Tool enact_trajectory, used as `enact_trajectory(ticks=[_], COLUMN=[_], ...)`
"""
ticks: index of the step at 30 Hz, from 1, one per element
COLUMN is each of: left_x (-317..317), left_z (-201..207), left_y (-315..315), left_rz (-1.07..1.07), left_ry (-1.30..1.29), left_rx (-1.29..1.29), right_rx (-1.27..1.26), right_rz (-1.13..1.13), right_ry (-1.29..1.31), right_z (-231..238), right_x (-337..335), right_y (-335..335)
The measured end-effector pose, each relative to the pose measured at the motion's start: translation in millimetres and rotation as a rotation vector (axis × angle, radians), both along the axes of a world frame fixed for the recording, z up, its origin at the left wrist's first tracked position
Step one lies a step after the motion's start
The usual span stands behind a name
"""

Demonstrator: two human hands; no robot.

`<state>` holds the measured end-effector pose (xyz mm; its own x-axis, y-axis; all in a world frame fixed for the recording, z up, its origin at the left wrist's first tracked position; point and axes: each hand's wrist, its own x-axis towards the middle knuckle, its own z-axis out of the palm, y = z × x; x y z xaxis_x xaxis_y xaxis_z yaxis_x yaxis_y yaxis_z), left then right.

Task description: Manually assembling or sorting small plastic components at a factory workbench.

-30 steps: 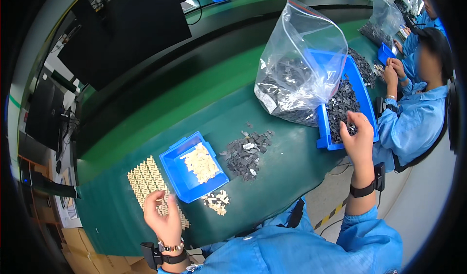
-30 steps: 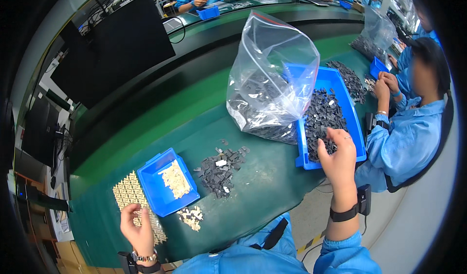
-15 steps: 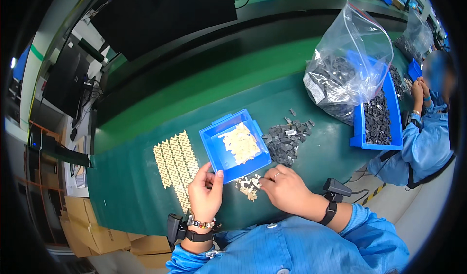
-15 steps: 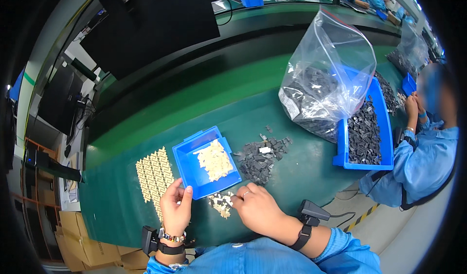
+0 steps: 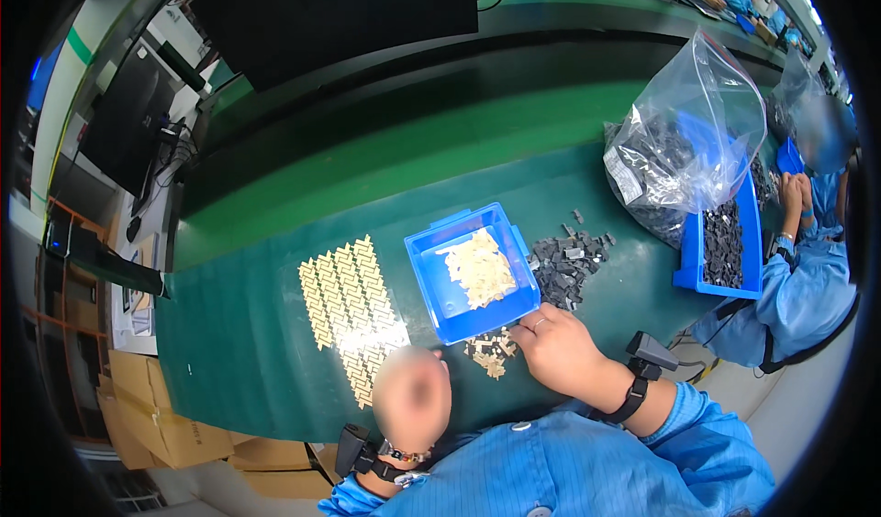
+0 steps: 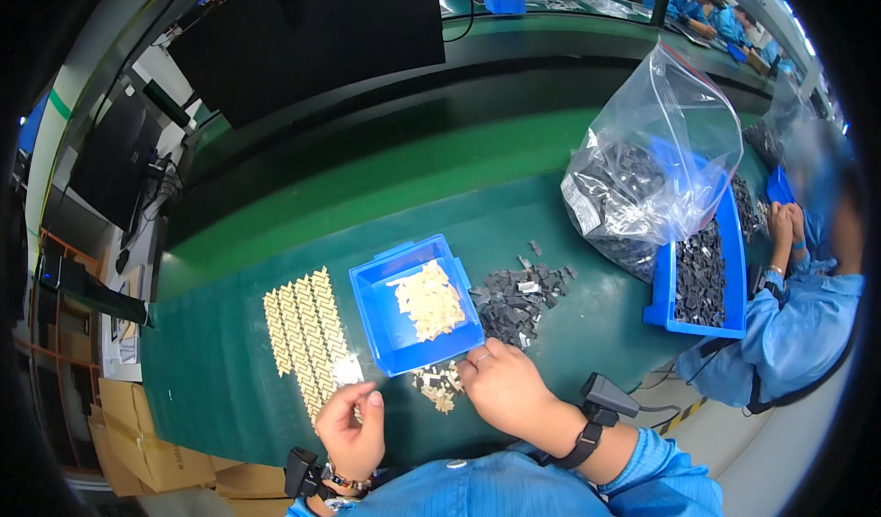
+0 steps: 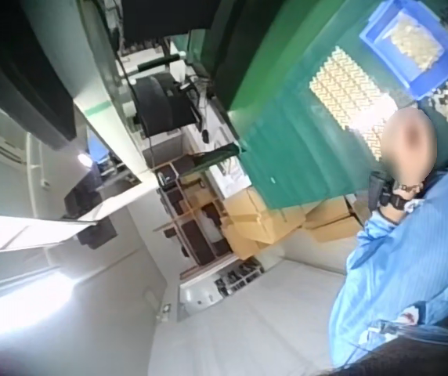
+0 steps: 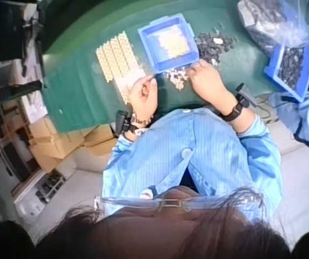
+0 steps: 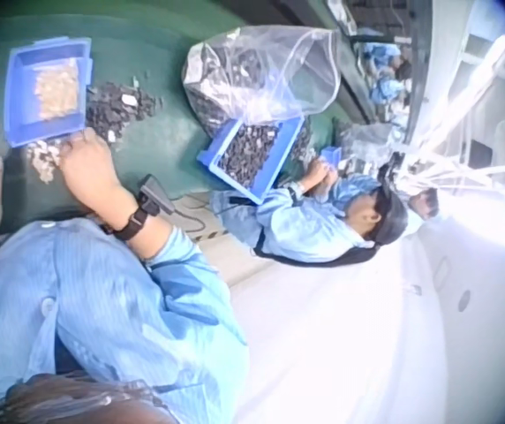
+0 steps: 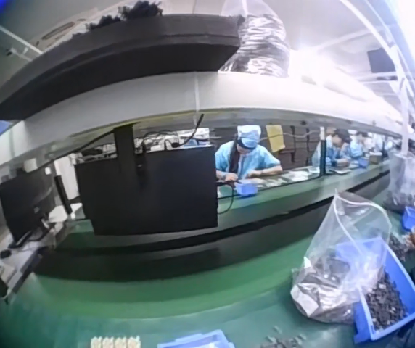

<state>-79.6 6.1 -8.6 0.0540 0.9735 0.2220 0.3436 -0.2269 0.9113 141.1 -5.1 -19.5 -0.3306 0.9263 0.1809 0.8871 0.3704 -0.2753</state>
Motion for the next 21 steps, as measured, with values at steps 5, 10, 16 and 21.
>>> enact_trajectory(ticks=[5,10,16,21], left_x=[12,20,22,28], left_z=[19,21,31,31], left_y=[-5,7,18,24], left_rz=[-0.208,-0.289,-0.322,-0.257], left_ry=[-0.010,-0.168,-0.239,-0.386], left_rx=[-0.069,-0.208,-0.230,-0.296], right_rx=[0.077,0.250,0.357,0.203], right_rz=[0.066,0.136,0.194,0.149], right_ry=[0.155,0.266,0.293,0.585], right_z=[25,54,63,59], right_x=[-1,-10,-12,-15], right_y=[-6,3,20,32])
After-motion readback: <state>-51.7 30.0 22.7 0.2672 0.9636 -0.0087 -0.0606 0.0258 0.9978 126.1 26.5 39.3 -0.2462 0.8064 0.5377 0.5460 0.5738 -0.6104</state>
